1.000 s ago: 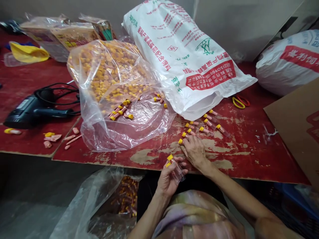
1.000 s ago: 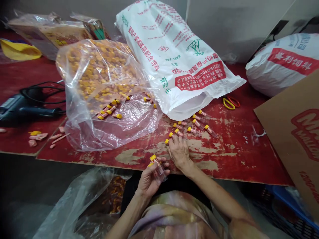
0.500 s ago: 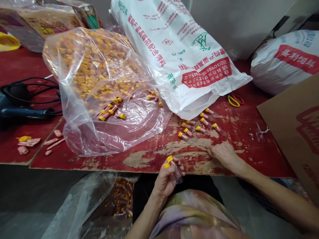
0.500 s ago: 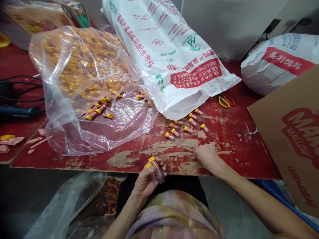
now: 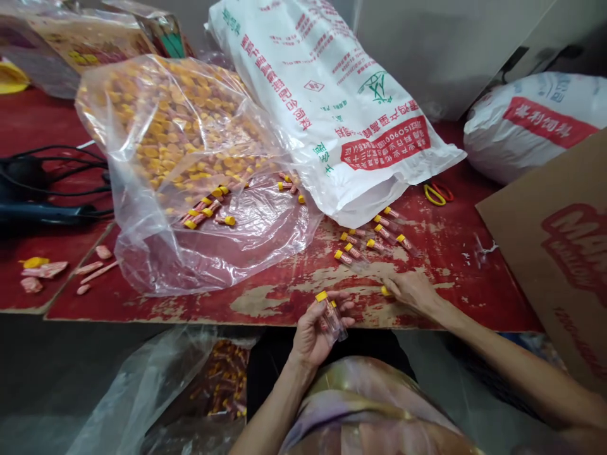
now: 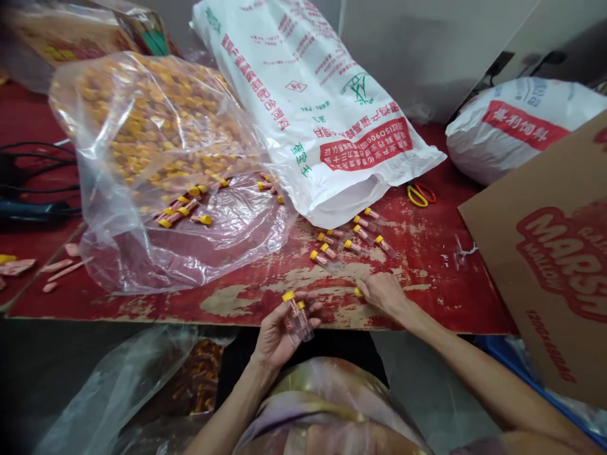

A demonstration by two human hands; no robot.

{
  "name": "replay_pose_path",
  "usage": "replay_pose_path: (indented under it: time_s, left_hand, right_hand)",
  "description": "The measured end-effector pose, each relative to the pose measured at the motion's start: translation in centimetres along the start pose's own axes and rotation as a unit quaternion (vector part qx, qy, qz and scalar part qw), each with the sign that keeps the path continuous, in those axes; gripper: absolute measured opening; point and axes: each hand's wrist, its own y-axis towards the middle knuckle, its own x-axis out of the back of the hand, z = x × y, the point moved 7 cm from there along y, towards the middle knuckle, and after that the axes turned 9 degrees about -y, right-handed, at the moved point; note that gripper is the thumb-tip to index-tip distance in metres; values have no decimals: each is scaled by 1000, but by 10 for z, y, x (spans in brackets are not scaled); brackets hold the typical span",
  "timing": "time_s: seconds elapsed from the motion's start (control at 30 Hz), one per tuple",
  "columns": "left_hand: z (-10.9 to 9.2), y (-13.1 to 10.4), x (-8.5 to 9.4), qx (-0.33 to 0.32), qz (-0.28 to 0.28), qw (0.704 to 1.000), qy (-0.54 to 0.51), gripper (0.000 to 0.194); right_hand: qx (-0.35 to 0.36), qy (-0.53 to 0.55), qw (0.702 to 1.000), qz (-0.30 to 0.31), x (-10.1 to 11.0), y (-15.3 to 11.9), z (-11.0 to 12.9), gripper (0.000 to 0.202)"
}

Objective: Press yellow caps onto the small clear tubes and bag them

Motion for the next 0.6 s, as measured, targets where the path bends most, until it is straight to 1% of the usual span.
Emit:
replay_pose_path:
  time_s: [0.03,0.07,0.1,0.13,0.17,0.2,0.23,0.27,0.3,0.33,0.4,0.43,0.47,0.53,0.6]
  left_hand:
    - [-1,-4,2,-6,1,1000,-4,29]
    - [-2,-7,3,-11,-1,1000,-10,30]
    - [-2,-10,5,-12,-3,1000,-19,31]
    - [-1,-12,7,-11,-4,999,-30,32]
    - [-1,-13,8,-8,-5,999,-42,33]
    - [0,-14,8,-5,-5,999,-54,33]
    - [0,-14,9,-4,-4,998,-66,33]
    - [-1,-13,9,-6,-4,997,-78,31]
    - [-2,-12,10,-13,-5,996,-89,29]
    - [-4,-12,11,-22,-8,995,-101,27]
    - [-11,-13,15,-53,-15,990,-127,22]
    - [-14,-16,17,-71,-16,988,-139,21]
    - [-18,-18,19,-86,-14,985,-148,20]
    - [-27,-25,25,-111,-1,982,-153,25]
    - [-39,-33,34,-125,14,982,-140,36]
  right_hand:
    - [15,86,996,-31,2,-2,8,44]
    - [29,191,979,-63,5,-5,17,47]
    - [37,298,949,-92,7,-8,27,47]
    - [36,390,913,-113,9,-11,37,45]
    - [32,456,880,-125,10,-13,48,42]
    - [30,503,854,-128,12,-14,60,41]
    - [31,531,837,-128,14,-15,72,39]
    - [39,538,832,-134,19,-15,83,38]
    - [56,523,838,-148,26,-16,95,35]
    - [80,488,851,-176,35,-17,104,33]
    - [136,382,878,-256,51,-23,121,30]
    - [166,323,884,-296,56,-27,129,30]
    - [192,267,886,-326,58,-31,136,31]
    - [229,175,884,-367,55,-32,150,30]
    - [253,126,875,-394,52,-27,164,28]
